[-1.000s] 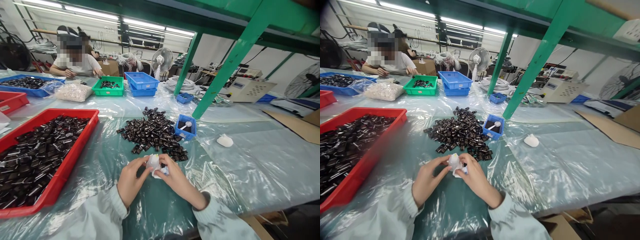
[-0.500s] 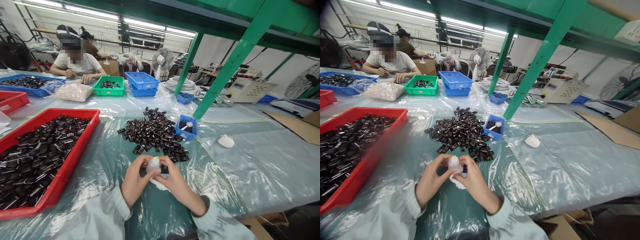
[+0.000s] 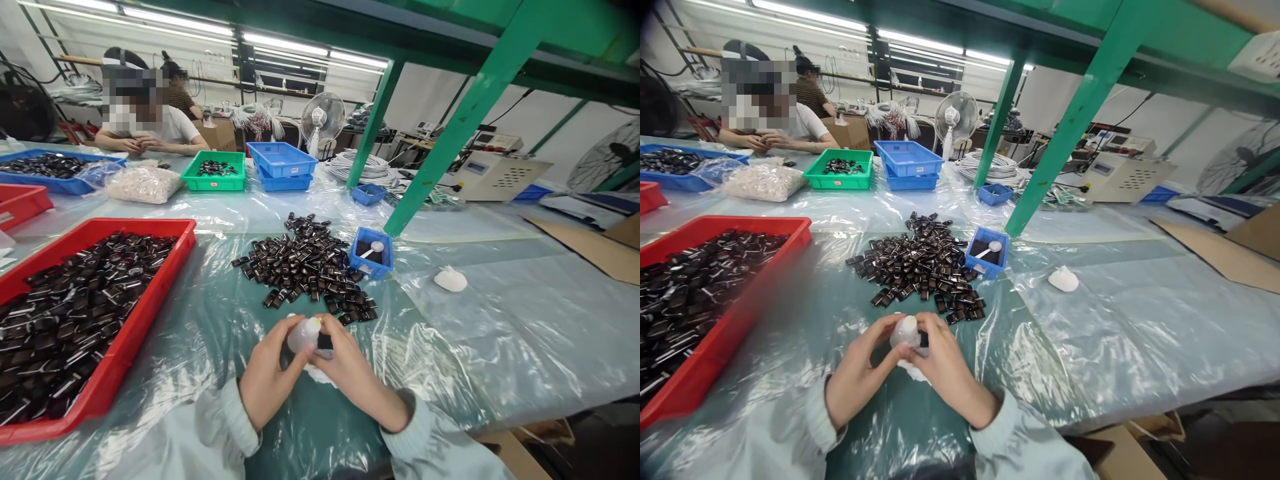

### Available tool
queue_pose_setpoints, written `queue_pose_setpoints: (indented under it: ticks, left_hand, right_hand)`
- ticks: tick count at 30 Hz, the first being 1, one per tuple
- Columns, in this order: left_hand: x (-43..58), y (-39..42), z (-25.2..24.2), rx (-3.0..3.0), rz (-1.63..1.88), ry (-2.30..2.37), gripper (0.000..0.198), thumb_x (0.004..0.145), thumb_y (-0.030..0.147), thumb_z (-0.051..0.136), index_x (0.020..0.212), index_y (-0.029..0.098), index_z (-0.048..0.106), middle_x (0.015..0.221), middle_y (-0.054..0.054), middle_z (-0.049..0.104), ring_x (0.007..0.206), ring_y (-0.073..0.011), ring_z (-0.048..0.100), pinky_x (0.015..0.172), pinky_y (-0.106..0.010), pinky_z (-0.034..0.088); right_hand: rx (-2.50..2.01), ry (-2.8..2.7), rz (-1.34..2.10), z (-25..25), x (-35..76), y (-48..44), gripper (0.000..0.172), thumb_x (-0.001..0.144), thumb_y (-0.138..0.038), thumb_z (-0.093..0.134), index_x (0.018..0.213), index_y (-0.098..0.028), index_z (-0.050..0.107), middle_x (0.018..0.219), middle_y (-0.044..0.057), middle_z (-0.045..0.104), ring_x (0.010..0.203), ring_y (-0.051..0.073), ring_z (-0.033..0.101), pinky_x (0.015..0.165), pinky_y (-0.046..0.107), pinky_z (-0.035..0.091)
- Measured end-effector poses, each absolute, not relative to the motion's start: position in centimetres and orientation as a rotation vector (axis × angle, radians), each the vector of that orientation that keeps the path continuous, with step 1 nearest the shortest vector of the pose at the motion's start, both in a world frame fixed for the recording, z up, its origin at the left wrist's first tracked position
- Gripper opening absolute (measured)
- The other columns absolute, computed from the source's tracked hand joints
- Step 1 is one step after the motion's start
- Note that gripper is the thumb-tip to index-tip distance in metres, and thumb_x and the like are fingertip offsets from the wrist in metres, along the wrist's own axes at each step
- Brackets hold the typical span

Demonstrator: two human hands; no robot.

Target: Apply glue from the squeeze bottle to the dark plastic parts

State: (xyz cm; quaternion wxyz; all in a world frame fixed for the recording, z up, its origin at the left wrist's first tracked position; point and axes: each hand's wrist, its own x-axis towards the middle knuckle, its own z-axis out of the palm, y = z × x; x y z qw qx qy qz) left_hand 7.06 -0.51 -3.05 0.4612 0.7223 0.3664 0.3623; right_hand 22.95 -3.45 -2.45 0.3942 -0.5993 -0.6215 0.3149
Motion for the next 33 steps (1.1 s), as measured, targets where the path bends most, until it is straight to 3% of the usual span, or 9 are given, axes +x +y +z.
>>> queue_pose_setpoints:
  ticks: [3, 7, 13, 17, 23, 28, 33]
  left_hand:
    - [7.1, -0.4, -3.0, 1.769, 0.882, 0.926, 0.034, 0.086, 0.032, 0.058, 0.118, 0.021, 0.052, 0.119, -0.010, 0.062, 0.111, -0.0271, 0.058, 0.097, -0.044, 0.045]
    - [6.8, 0.0, -2.6, 1.762, 0.847, 0.907, 0.030, 0.091, 0.033, 0.051, 0.118, 0.022, 0.053, 0.118, -0.007, 0.065, 0.107, -0.0223, 0.062, 0.092, -0.035, 0.050]
    - [6.5, -0.1, -2.6, 1.842, 0.803, 0.896, 0.035, 0.091, 0.031, 0.048, 0.124, 0.021, 0.052, 0.120, -0.007, 0.065, 0.111, -0.0239, 0.060, 0.090, -0.034, 0.049]
    - [6.5, -0.1, -3.0, 1.879, 0.840, 0.921, 0.034, 0.088, 0.029, 0.047, 0.119, 0.017, 0.053, 0.121, -0.010, 0.064, 0.111, -0.0257, 0.059, 0.091, -0.036, 0.047]
    - [6.9, -0.6, -2.8, 1.868, 0.850, 0.993, 0.016, 0.087, 0.028, 0.052, 0.101, 0.021, 0.054, 0.101, -0.006, 0.068, 0.095, -0.0234, 0.064, 0.080, -0.035, 0.050]
    - [7.3, -1.1, -2.7, 1.881, 0.873, 1.042, 0.017, 0.086, 0.024, 0.049, 0.103, 0.021, 0.051, 0.101, -0.006, 0.066, 0.093, -0.0236, 0.063, 0.078, -0.035, 0.049]
    - [7.2, -1.0, -2.7, 1.920, 0.863, 0.988, 0.019, 0.087, 0.022, 0.048, 0.106, 0.023, 0.051, 0.103, -0.005, 0.065, 0.094, -0.0218, 0.062, 0.080, -0.034, 0.048]
  right_hand:
    - [-1.492, -1.540, 0.837, -2.4, 22.9, -3.6, 0.035, 0.071, -0.014, 0.071, 0.097, -0.025, 0.051, 0.100, 0.004, 0.066, 0.094, 0.024, 0.065, 0.080, 0.038, 0.049]
    - [-1.453, -1.447, 0.857, -1.3, 23.4, -3.7, 0.037, 0.075, -0.019, 0.069, 0.105, -0.026, 0.048, 0.086, 0.001, 0.070, 0.087, 0.022, 0.065, 0.073, 0.033, 0.050]
    - [-1.367, -1.380, 0.835, 0.3, 24.2, -3.3, 0.034, 0.073, -0.019, 0.068, 0.104, -0.026, 0.056, 0.091, 0.002, 0.066, 0.085, 0.021, 0.062, 0.073, 0.033, 0.049]
    - [-1.325, -1.400, 0.868, 0.7, 23.6, -2.9, 0.020, 0.070, -0.019, 0.072, 0.087, -0.024, 0.064, 0.108, 0.004, 0.061, 0.088, 0.020, 0.064, 0.071, 0.030, 0.051]
    - [-1.320, -1.267, 0.795, -0.5, 22.0, -4.0, 0.025, 0.075, -0.020, 0.069, 0.091, -0.026, 0.051, 0.088, 0.000, 0.064, 0.085, 0.018, 0.064, 0.068, 0.027, 0.049]
    - [-1.320, -1.137, 0.734, -1.4, 21.0, -4.8, 0.023, 0.079, -0.020, 0.065, 0.089, -0.026, 0.045, 0.086, 0.000, 0.065, 0.091, 0.019, 0.065, 0.077, 0.030, 0.048]
    - [-1.312, -1.082, 0.746, -0.5, 21.3, -4.7, 0.030, 0.075, -0.021, 0.069, 0.097, -0.026, 0.048, 0.092, 0.003, 0.070, 0.091, 0.021, 0.067, 0.070, 0.029, 0.052]
